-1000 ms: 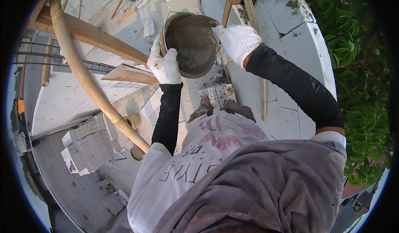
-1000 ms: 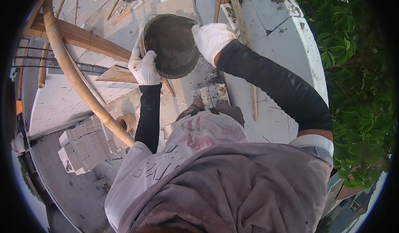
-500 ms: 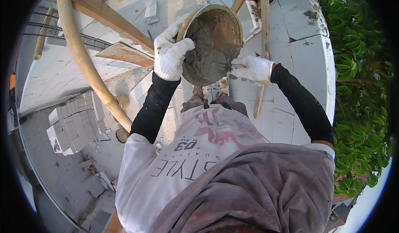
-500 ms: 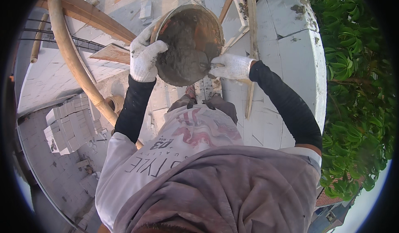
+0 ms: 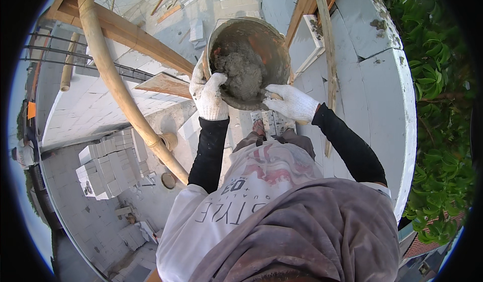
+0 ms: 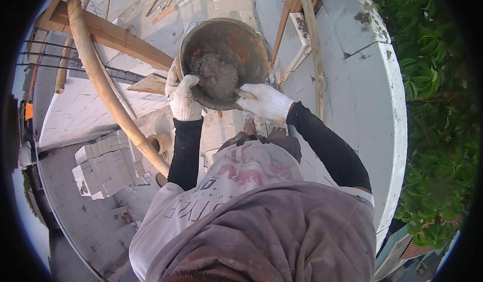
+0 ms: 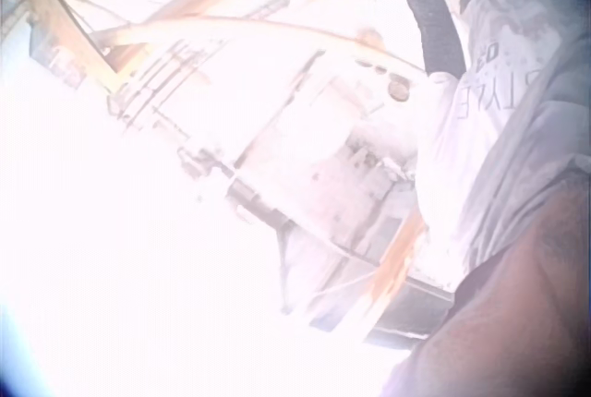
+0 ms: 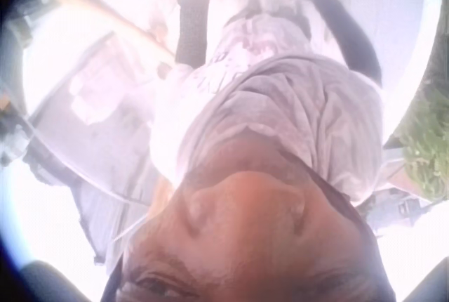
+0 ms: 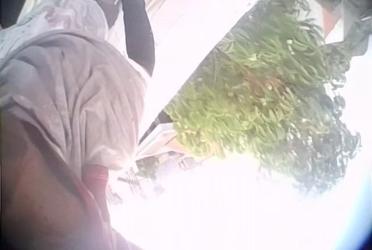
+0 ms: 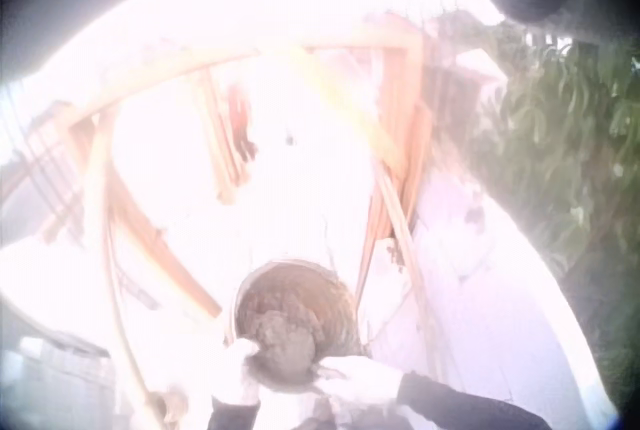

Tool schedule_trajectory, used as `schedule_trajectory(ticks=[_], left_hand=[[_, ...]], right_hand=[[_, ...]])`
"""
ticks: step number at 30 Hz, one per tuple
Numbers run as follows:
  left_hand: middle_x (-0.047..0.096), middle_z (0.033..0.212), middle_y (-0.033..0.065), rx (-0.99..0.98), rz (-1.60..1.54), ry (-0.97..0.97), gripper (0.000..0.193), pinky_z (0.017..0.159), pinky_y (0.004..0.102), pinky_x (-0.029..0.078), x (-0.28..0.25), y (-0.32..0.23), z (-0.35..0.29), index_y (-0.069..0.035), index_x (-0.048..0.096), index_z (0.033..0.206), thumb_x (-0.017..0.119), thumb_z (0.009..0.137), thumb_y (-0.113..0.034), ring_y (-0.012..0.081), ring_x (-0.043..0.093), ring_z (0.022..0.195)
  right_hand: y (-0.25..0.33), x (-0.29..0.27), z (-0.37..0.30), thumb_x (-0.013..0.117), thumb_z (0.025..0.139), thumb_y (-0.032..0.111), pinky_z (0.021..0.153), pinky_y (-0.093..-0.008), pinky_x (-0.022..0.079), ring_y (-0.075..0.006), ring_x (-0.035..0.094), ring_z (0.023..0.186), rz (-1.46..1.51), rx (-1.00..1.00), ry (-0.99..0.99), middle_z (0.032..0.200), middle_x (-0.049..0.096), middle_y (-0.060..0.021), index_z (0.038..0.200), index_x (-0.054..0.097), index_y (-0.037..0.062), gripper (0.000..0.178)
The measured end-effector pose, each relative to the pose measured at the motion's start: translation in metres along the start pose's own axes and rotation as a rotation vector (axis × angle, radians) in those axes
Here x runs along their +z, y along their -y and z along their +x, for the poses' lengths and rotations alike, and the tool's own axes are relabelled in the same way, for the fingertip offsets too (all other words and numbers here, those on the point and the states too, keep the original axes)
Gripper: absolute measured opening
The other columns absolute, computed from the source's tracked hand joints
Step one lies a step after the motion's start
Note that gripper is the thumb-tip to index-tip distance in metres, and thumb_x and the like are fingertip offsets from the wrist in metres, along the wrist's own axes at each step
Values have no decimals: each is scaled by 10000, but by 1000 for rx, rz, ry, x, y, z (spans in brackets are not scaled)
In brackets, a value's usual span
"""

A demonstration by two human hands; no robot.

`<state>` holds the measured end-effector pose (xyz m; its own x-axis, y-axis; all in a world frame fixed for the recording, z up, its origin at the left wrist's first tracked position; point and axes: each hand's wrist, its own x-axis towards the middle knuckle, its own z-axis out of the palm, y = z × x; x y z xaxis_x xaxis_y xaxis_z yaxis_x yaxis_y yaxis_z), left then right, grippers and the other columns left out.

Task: The person scoops mortar from a bucket with a trowel and applies it to a white wall, smoothing the surface. They repeatedly transfer mortar from the bucket to the wall, working along a section of the wall near wooden scaffolding.

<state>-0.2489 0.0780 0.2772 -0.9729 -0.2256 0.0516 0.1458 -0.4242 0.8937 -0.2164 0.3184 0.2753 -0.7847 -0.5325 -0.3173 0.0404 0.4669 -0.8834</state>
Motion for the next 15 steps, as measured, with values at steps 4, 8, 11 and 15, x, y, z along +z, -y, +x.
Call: schedule_trajectory(ticks=[4, 8, 11, 15], left_hand=[[733, 1225, 99, -122, -96, -80, 656, 928, 293, 561, -18, 30, 6, 24, 644, 1404, 590, 753, 92, 181, 697, 1062], [722, 1251, 118, -302, -214, 18, 630, 972, 313, 564, -14, 54, -1, 27, 613, 1421, 590, 794, 83, 203, 695, 1102], [742, 1152, 112, -445, -250, 89, 527, 882, 288, 570, -30, 118, 2, 14, 645, 1359, 601, 834, 50, 189, 707, 987], [760, 1050, 135, -681, -280, 240, 396, 900, 336, 546, -15, 198, 10, 27, 662, 1266, 650, 872, -15, 230, 710, 995]], right_hand=[[13, -21, -23, 674, 1042, 256, 828, -336, 547, -164, 636, 881, -70, 60, -45, 990, 691, -146, 1282, 601, -51, 396], [8, -47, -60, 682, 1030, 278, 765, -355, 525, -173, 584, 791, -146, 162, -69, 870, 620, -118, 1166, 631, -6, 319], [18, -77, -99, 695, 1021, 309, 747, -339, 523, -171, 579, 762, -43, 280, -86, 836, 599, -70, 1194, 655, 18, 341], [67, -137, -167, 718, 1004, 340, 505, -263, 521, -111, 582, 598, 122, 571, -189, 834, 594, -16, 1374, 648, 94, 450]])
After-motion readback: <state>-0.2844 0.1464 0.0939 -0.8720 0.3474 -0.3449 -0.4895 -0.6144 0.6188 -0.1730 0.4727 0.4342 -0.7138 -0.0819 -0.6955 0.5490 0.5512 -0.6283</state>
